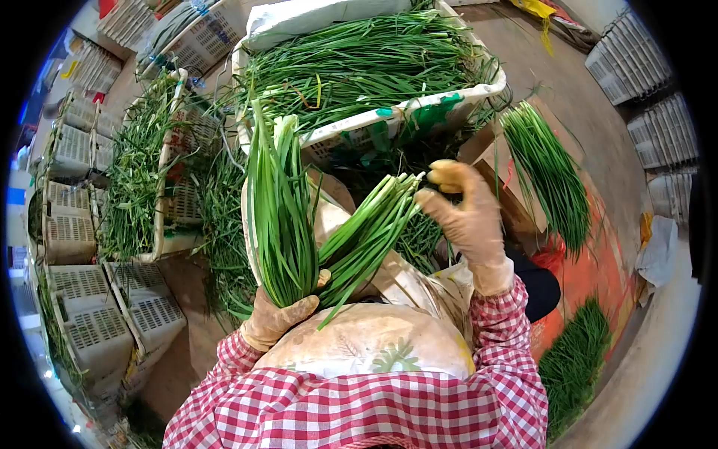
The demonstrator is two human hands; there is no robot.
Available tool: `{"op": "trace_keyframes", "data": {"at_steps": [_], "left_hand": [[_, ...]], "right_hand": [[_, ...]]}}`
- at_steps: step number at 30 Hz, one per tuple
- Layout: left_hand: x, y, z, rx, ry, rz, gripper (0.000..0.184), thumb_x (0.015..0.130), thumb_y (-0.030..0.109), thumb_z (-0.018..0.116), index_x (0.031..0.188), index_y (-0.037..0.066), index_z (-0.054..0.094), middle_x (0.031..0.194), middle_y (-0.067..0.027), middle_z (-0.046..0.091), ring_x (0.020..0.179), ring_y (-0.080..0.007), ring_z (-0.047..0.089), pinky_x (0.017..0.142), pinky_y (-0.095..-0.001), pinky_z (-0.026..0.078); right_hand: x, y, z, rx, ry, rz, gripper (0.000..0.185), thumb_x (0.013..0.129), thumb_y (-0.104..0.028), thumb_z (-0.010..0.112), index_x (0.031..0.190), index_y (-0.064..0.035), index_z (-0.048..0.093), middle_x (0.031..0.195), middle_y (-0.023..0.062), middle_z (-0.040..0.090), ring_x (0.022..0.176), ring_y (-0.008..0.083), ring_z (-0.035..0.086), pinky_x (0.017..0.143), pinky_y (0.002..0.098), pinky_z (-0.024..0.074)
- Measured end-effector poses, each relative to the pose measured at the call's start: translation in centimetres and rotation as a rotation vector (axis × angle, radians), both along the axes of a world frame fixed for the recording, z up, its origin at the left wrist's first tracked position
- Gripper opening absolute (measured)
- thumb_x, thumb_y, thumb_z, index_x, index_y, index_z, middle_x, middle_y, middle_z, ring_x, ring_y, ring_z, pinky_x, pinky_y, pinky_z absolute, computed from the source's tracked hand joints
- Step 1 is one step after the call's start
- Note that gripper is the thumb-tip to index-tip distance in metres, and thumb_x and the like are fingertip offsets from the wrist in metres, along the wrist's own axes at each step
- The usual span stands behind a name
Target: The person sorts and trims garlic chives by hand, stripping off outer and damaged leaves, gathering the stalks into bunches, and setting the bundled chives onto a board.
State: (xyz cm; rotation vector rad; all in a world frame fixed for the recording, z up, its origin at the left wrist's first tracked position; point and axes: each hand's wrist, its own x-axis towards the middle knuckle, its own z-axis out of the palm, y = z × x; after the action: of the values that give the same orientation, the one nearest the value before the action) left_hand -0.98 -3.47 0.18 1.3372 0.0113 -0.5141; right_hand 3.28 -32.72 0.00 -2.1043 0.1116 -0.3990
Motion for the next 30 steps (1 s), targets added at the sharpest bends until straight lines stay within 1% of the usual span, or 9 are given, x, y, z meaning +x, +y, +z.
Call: {"op": "trace_keyframes", "data": {"at_steps": [3,7,8,11,14,15,19,23,30], "left_hand": [[-0.2,-0.2,-0.8,-0.172,-0.011,0.043,0.035,0.073,0.010,0.075,0.104,0.001,0.062,0.096,-0.0082,0.063,0.090,-0.0184,0.057,0.087,-0.0377,0.043],[0.1,2.1,-2.8,-0.135,-0.047,-0.046,0.035,0.074,0.011,0.074,0.104,0.003,0.059,0.096,-0.0044,0.058,0.081,-0.0159,0.051,0.082,-0.0380,0.042],[0.1,2.1,-2.6,-0.148,0.008,-0.016,0.038,0.071,0.012,0.075,0.104,-0.001,0.064,0.102,-0.0128,0.066,0.099,-0.0249,0.061,0.095,-0.0401,0.043],[0.1,1.4,-3.3,-0.272,0.048,0.022,0.037,0.071,0.009,0.074,0.105,-0.001,0.063,0.102,-0.0128,0.066,0.098,-0.0249,0.061,0.095,-0.0409,0.043],[-0.1,1.4,-3.4,-0.258,0.072,0.026,0.038,0.072,0.007,0.075,0.107,-0.001,0.061,0.100,-0.0111,0.065,0.098,-0.0229,0.061,0.095,-0.0407,0.044],[-0.1,1.3,-3.4,-0.244,0.064,0.032,0.038,0.072,0.007,0.075,0.107,0.000,0.061,0.099,-0.0101,0.065,0.097,-0.0221,0.061,0.095,-0.0407,0.044],[-0.2,0.3,-2.2,-0.211,0.059,0.067,0.040,0.073,0.009,0.075,0.107,0.001,0.055,0.090,-0.0025,0.055,0.075,-0.0145,0.045,0.082,-0.0365,0.039],[-0.2,0.2,-1.9,-0.163,0.059,0.070,0.040,0.072,0.011,0.077,0.105,0.002,0.056,0.090,-0.0031,0.055,0.078,-0.0155,0.047,0.082,-0.0370,0.040],[0.3,1.7,-2.7,-0.156,0.090,-0.007,0.039,0.075,0.011,0.071,0.111,-0.001,0.058,0.101,-0.0101,0.064,0.096,-0.0224,0.060,0.092,-0.0416,0.045]], "right_hand": [[-0.1,0.8,-0.2,0.009,0.227,0.129,0.047,0.073,-0.042,0.073,0.096,-0.0021,0.063,0.087,0.0112,0.064,0.084,0.0217,0.061,0.075,0.0333,0.0473],[0.2,-0.7,-2.3,0.590,0.311,0.255,0.024,0.081,-0.022,0.069,0.095,-0.0031,0.064,0.082,0.0065,0.062,0.075,0.0127,0.056,0.067,0.0266,0.0448],[0.2,-0.8,-2.3,0.592,0.312,0.253,0.024,0.081,-0.022,0.069,0.095,-0.0031,0.064,0.082,0.0065,0.062,0.075,0.0127,0.056,0.067,0.0266,0.0448],[0.7,-1.5,-2.2,0.495,0.246,0.271,0.020,0.082,-0.014,0.067,0.098,-0.0038,0.063,0.081,0.0063,0.062,0.075,0.0161,0.058,0.067,0.0283,0.0458],[2.5,-4.0,-2.0,-0.558,-0.409,0.249,0.023,0.077,0.005,0.058,0.098,-0.0040,0.060,0.075,0.0113,0.058,0.070,0.0282,0.056,0.063,0.0368,0.0465],[3.0,-4.6,-0.7,-0.667,-0.438,0.134,0.024,0.076,0.007,0.056,0.097,-0.0039,0.059,0.073,0.0117,0.056,0.067,0.0282,0.055,0.061,0.0392,0.0454],[3.3,-5.3,0.8,-0.461,-0.238,-0.021,0.032,0.081,-0.006,0.059,0.113,-0.0072,0.059,0.087,0.0105,0.063,0.081,0.0292,0.059,0.074,0.0398,0.0469],[3.1,-2.5,1.5,-0.311,-0.236,0.538,0.031,0.078,-0.024,0.067,0.106,-0.0099,0.065,0.092,0.0061,0.066,0.089,0.0257,0.059,0.087,0.0401,0.0408],[1.9,-0.9,1.0,-0.753,-0.322,0.409,0.007,0.078,-0.011,0.063,0.073,-0.0099,0.058,0.071,0.0065,0.055,0.075,0.0252,0.054,0.079,0.0389,0.0403]]}}
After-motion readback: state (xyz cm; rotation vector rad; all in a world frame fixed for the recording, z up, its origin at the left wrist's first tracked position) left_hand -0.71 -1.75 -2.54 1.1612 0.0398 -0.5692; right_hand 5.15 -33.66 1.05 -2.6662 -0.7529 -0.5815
